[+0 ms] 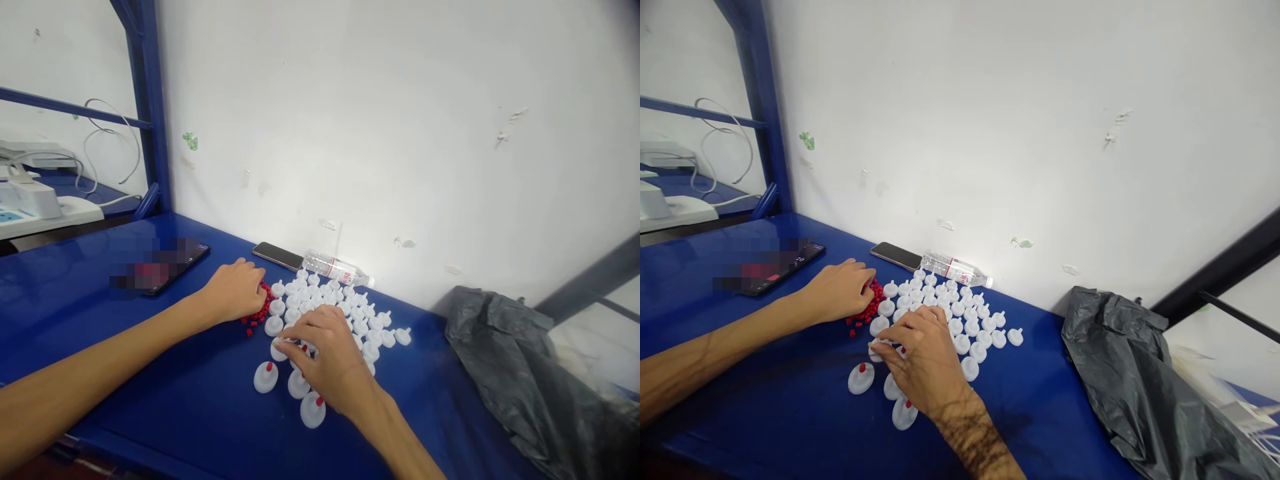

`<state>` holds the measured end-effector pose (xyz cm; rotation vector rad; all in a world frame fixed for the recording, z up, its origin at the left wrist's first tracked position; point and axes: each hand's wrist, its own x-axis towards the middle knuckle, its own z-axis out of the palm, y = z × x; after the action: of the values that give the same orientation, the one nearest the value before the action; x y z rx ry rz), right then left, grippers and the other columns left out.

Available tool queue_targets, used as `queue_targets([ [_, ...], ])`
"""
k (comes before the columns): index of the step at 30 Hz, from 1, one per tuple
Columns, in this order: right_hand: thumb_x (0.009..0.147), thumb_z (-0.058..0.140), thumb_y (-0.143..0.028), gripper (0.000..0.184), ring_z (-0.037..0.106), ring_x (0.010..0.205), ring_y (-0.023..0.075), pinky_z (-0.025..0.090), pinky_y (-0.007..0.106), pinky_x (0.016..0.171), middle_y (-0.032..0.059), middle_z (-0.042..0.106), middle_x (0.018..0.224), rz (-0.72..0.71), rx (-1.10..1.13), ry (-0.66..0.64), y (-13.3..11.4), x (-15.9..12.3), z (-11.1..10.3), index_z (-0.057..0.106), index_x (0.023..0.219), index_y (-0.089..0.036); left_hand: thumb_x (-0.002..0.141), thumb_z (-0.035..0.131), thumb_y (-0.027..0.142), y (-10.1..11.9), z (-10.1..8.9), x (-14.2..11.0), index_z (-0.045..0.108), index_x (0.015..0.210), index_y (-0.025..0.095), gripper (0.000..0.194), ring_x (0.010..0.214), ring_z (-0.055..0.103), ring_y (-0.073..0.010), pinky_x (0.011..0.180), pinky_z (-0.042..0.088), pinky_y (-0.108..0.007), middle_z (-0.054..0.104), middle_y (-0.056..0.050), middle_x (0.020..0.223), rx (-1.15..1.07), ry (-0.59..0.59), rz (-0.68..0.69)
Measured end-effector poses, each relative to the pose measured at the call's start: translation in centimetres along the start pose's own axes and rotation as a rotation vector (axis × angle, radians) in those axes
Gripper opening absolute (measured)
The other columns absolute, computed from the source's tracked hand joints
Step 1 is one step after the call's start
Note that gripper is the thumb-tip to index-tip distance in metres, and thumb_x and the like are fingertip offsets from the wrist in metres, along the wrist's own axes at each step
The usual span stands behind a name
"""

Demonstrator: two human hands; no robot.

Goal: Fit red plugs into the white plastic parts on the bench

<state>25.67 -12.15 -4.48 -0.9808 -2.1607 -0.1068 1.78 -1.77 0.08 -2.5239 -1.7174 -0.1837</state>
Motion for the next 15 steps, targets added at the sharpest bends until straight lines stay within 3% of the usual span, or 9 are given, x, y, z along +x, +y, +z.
queue_targets([
  [5,0.108,0.109,-0.026,0.016,0.091,0.092,0.0254,0.07,0.048,0.108,-0.0056,0.098,0.097,0.03,0.022,-0.07,0.1,0.1,-0.5,0.1,0.117,-0.035,0.117,0.066,0.017,0.2,-0.1,-0.1,0.092,0.124,0.011,0.027,0.133,0.088,-0.0482,0.101,0.07,-0.05,0.096,-0.026,0.128,0.007,0.001,0.004],
  [9,0.105,0.11,-0.023,0.021,0.091,0.093,0.0253,0.069,0.047,0.109,-0.005,0.097,0.097,0.082,-0.036,-0.068,-0.2,0.4,-2.4,0.1,0.121,-0.034,0.119,0.062,0.015,0.4,-0.4,-0.2,0.09,0.121,0.013,0.028,0.131,0.088,-0.0462,0.096,0.067,-0.048,0.096,-0.023,0.127,-0.007,0.029,-0.001],
  [15,0.097,0.117,-0.022,0.024,0.092,0.097,0.0286,0.069,0.048,0.107,-0.0072,0.097,0.092,0.175,-0.064,-0.257,0.3,0.0,-4.1,0.099,0.103,-0.036,0.12,0.06,0.013,0.8,-1.3,-0.6,0.085,0.114,0.02,0.027,0.114,0.087,-0.0391,0.086,0.058,-0.043,0.092,-0.016,0.114,-0.054,0.114,0.02],
])
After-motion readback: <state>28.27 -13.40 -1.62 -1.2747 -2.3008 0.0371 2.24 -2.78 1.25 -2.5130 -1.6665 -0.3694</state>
